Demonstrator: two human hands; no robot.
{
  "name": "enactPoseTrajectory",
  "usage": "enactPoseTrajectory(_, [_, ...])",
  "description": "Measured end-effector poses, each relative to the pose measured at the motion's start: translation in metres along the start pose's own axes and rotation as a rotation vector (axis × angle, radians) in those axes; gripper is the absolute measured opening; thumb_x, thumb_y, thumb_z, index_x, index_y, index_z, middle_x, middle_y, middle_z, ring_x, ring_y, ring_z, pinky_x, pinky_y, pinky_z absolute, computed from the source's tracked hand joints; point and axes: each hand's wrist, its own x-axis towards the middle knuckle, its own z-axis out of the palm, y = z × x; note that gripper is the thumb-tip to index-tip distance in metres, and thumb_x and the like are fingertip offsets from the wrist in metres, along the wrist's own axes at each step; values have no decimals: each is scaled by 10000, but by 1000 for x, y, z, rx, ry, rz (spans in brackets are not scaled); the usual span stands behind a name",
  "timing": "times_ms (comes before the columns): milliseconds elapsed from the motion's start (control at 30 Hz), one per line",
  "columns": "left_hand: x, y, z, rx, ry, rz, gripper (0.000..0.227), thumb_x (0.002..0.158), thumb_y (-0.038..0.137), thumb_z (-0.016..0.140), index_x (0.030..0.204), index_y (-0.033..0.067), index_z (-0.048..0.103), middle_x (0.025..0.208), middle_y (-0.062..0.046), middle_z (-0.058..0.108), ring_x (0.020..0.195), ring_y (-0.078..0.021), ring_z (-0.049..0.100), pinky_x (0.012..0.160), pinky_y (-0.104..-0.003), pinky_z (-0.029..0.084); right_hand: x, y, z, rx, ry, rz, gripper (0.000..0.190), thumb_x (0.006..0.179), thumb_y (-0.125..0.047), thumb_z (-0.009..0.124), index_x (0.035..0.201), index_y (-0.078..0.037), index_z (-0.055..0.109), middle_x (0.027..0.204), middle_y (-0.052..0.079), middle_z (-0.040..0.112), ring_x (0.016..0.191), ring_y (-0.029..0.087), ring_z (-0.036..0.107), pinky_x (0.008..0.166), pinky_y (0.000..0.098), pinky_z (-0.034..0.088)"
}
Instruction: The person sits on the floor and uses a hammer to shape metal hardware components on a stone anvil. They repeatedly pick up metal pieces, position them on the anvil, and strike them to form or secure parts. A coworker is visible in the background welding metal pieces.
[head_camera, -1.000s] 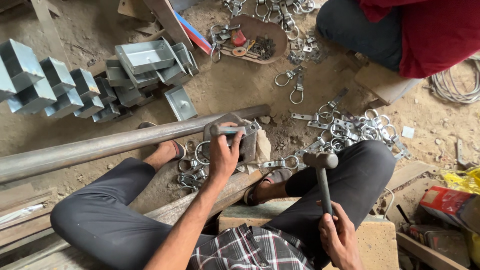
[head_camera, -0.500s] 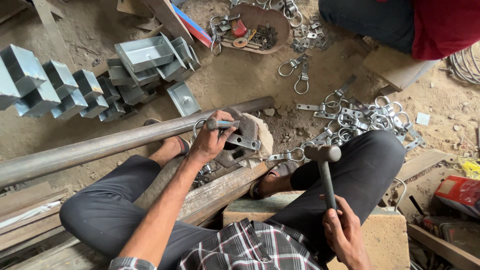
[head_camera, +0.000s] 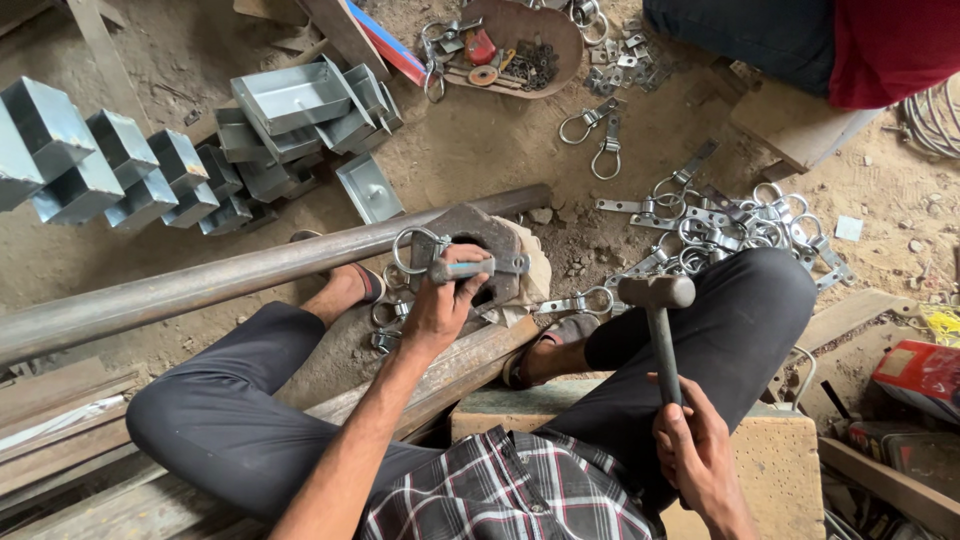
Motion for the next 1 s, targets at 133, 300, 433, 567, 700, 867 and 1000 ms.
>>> enactPoseTrajectory(133, [5, 0, 1, -1, 8, -39, 277, 1095, 314, 500, 1157, 48, 542, 1166, -142, 682, 1072, -283, 709, 922, -424, 608, -1, -1, 0, -3, -1, -5, 445, 989, -302, 519, 1372, -82, 572, 597, -17, 414, 427, 77, 370, 354, 261, 314])
enactPoseTrajectory(300, [11, -7, 0, 43, 38, -15, 296, 1115, 336, 476, 1187, 55, 532, 1245, -145, 693, 1091, -291, 706, 949, -442, 597, 0, 1, 0, -23, 1, -22, 468, 988, -332, 510, 1386, -90, 564, 587, -18, 413, 425, 78, 376, 356, 265, 328])
enactPoseTrajectory(433, [15, -11, 0, 2, -18, -135, 332, 1083, 361, 468, 1209, 64, 549, 1239, -136, 712, 1042, -276, 734, 862, -425, 631, 1, 2, 1, 4, -4, -12, 468, 992, -337, 515, 1374, -73, 568, 589, -16, 409, 429, 79, 383, 363, 263, 332])
enactPoseTrajectory(567, [19, -9, 1, 3, -51, -72, 328, 1102, 357, 466, 1222, 72, 575, 1194, -128, 724, 1058, -292, 739, 893, -443, 628, 1, 1, 0, 8, -5, -4, 474, 988, -336, 515, 1378, -72, 565, 589, -17, 411, 429, 78, 381, 360, 262, 330])
enactPoseTrajectory(700, [21, -3, -3, 27, -77, -90, 309, 1073, 344, 519, 1191, 73, 608, 1149, -120, 740, 1018, -298, 750, 848, -439, 628, 1, -1, 1, 43, -15, 25, 468, 988, -327, 516, 1378, -74, 567, 588, -17, 394, 424, 80, 354, 353, 265, 307])
enactPoseTrajectory(867, [27, 0, -2, 65, -105, -62, 238, 1042, 268, 588, 1180, 75, 595, 1086, -105, 743, 931, -267, 755, 754, -398, 639, -1, -5, 1, 18, -20, 0, 464, 990, -329, 518, 1380, -82, 568, 596, -28, 384, 435, 72, 352, 358, 257, 314])
enactPoseTrajectory(1000, [29, 0, -4, 66, -128, -113, 199, 1016, 217, 635, 1165, 90, 596, 1015, -78, 759, 865, -234, 765, 677, -376, 631, -1, -7, 2, 4, -14, 7, 466, 989, -338, 512, 1379, -88, 566, 599, -26, 393, 432, 74, 365, 360, 256, 319])
